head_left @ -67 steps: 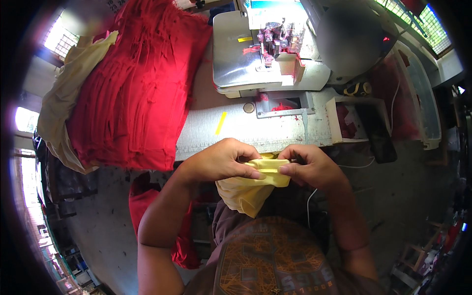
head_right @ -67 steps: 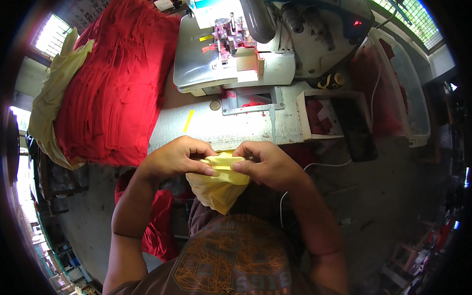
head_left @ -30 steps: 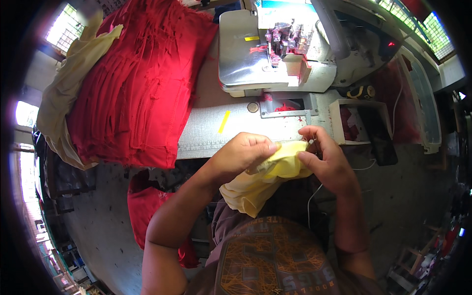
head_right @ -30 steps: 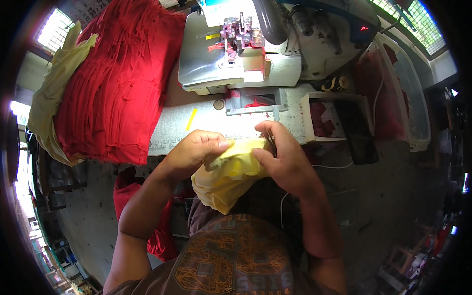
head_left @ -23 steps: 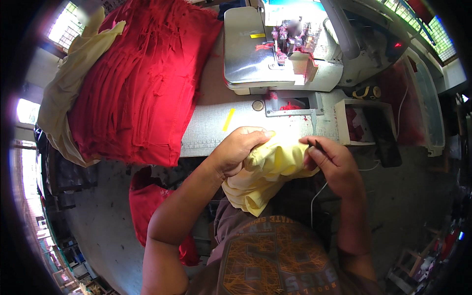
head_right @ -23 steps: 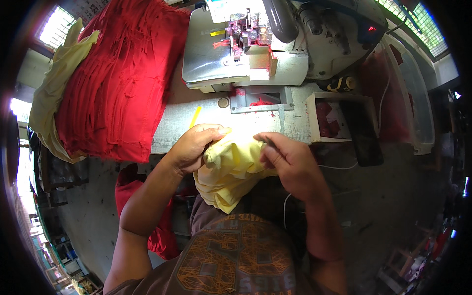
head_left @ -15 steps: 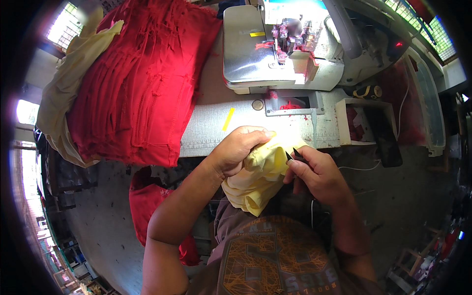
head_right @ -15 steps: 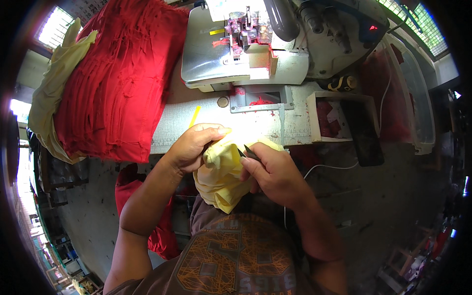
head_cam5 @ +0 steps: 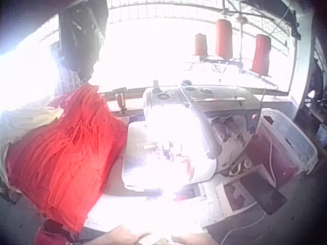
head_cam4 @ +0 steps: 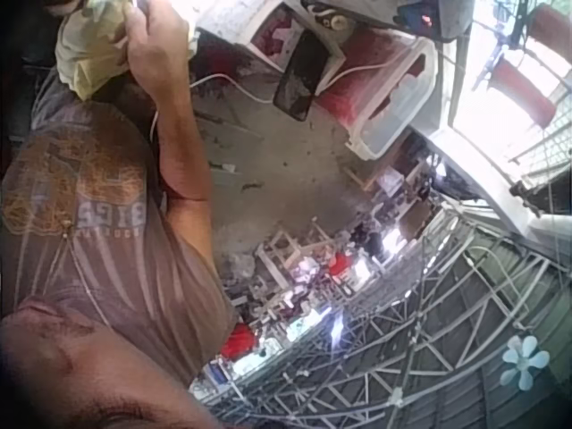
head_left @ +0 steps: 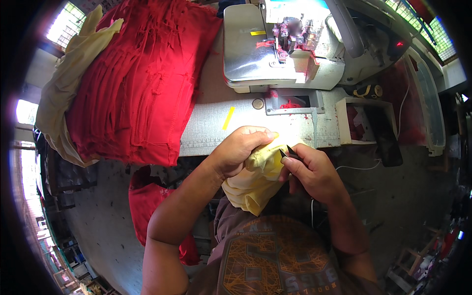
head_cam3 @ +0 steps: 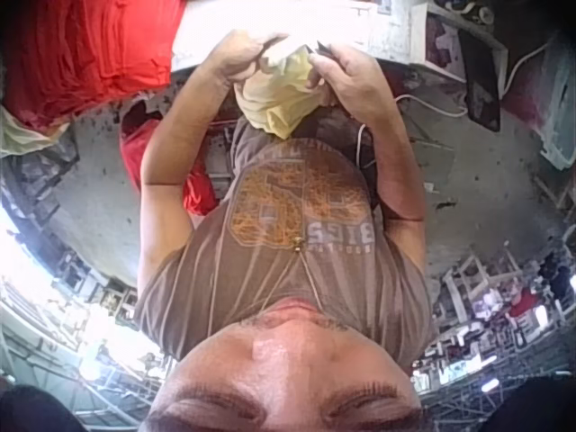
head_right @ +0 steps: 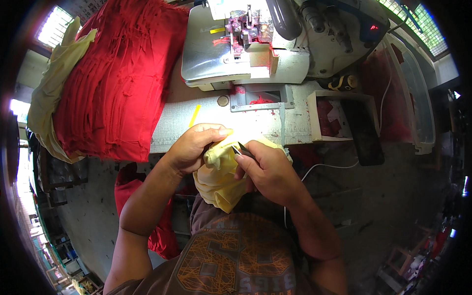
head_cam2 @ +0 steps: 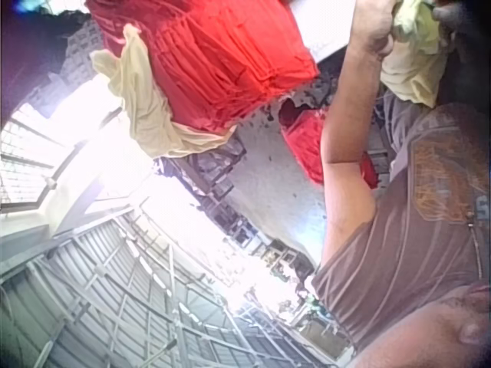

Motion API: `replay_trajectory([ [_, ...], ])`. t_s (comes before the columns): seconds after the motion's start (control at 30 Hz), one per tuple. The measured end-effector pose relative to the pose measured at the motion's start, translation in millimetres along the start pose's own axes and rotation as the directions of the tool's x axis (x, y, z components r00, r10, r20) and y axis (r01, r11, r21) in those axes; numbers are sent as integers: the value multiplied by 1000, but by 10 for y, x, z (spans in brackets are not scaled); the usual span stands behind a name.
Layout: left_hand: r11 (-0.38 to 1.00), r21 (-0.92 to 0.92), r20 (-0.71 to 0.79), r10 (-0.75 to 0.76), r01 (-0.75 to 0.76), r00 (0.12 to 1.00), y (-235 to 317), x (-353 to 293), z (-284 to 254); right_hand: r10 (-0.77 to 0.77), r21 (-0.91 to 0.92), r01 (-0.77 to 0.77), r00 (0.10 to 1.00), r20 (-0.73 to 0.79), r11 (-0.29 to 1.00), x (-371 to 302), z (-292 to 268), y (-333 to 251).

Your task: The person holds a yellow piece of fabric and uses scissors to trim loose threads and edges. The person repeatedly cuts small pieces of thread from the fabric and discards them while working at a sewing station.

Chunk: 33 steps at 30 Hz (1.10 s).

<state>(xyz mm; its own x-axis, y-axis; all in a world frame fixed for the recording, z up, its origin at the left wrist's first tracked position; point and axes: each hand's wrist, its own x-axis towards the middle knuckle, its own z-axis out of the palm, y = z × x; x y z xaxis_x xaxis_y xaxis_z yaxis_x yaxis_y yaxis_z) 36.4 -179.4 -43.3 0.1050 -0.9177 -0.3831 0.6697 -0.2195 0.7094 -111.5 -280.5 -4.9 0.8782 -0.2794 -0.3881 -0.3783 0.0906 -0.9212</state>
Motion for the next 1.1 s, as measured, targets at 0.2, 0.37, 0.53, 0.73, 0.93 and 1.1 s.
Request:
replay_trajectory([
  [0.2, 1000, 20, -1, 10, -10, 1000, 9, -5, 16, 13, -5, -13, 1000, -4, 1000, -4, 1, -13],
  [0.37, 1000, -2, -10, 0, 0, 1000, 27, -28, 52, -24, 12, 25, 999, -35, 1000, -18, -15, 3],
  [0.53, 984, 131, -29, -121, 123, 992, 143, -144, 52, -143, 138, 181, 958, -248, 974, -30, -268, 25],
  [0.73, 936, 343, 61, -109, 81, 992, 281, -340, -12, -160, -150, 164, 986, 35, 975, 96, -424, 56],
  [0.93, 877, 476, -48, -43, 61, 998, 414, -488, -105, -172, -347, 186, 983, 69, 919, 92, -385, 100],
  [1.1, 878, 473, -100, -21, 66, 995, 455, -564, -154, -134, -268, 110, 988, -75, 957, -31, -393, -127],
])
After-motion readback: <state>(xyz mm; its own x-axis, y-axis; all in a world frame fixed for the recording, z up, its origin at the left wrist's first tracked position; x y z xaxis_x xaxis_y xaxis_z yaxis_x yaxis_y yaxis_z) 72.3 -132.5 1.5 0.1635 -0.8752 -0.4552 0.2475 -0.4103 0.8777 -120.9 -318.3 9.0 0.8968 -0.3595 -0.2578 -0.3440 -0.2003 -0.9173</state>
